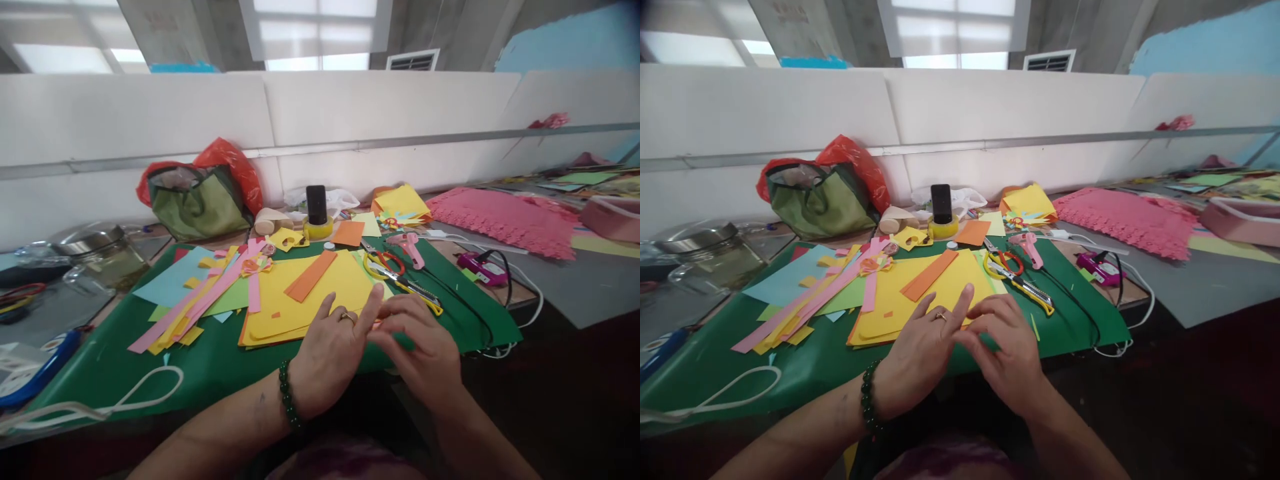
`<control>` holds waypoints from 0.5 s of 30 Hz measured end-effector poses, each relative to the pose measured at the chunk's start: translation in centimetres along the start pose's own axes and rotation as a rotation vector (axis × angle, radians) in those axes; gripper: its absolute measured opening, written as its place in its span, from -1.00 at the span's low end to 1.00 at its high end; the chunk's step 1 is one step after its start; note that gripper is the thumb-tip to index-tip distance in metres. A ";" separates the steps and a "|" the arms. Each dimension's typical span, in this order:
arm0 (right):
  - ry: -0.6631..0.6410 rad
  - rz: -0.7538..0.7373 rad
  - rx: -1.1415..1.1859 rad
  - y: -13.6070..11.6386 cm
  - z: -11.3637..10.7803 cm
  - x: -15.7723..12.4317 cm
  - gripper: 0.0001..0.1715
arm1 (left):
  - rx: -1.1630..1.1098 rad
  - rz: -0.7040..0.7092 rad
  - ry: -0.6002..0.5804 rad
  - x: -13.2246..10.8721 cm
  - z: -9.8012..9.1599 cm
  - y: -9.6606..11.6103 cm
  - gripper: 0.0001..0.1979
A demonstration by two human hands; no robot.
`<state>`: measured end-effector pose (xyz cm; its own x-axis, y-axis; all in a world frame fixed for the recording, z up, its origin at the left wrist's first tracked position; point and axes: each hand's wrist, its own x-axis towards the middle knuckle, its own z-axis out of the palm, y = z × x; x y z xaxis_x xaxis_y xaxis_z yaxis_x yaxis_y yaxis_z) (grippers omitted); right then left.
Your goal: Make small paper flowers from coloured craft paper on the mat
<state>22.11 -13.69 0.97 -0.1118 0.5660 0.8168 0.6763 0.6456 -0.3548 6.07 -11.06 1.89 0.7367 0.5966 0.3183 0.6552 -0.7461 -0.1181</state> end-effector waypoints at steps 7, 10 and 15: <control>-0.102 0.259 0.182 -0.3 1.6 -0.7 -0.70 | 0.108 -0.116 -0.068 0.2 0.6 -0.5 -0.30; -0.251 0.221 0.181 -0.3 2.1 -0.6 -0.68 | 0.090 -0.092 -0.039 0.4 1.0 -0.1 -0.33; 0.021 0.191 0.014 1.4 1.0 -0.4 -0.51 | 0.026 -0.117 -0.118 0.4 1.0 -0.5 -0.26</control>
<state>22.40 -12.50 -0.29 0.0331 0.6680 0.7434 0.6739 0.5344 -0.5102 6.23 -10.13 1.20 0.6683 0.7109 0.2193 0.7410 -0.6621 -0.1118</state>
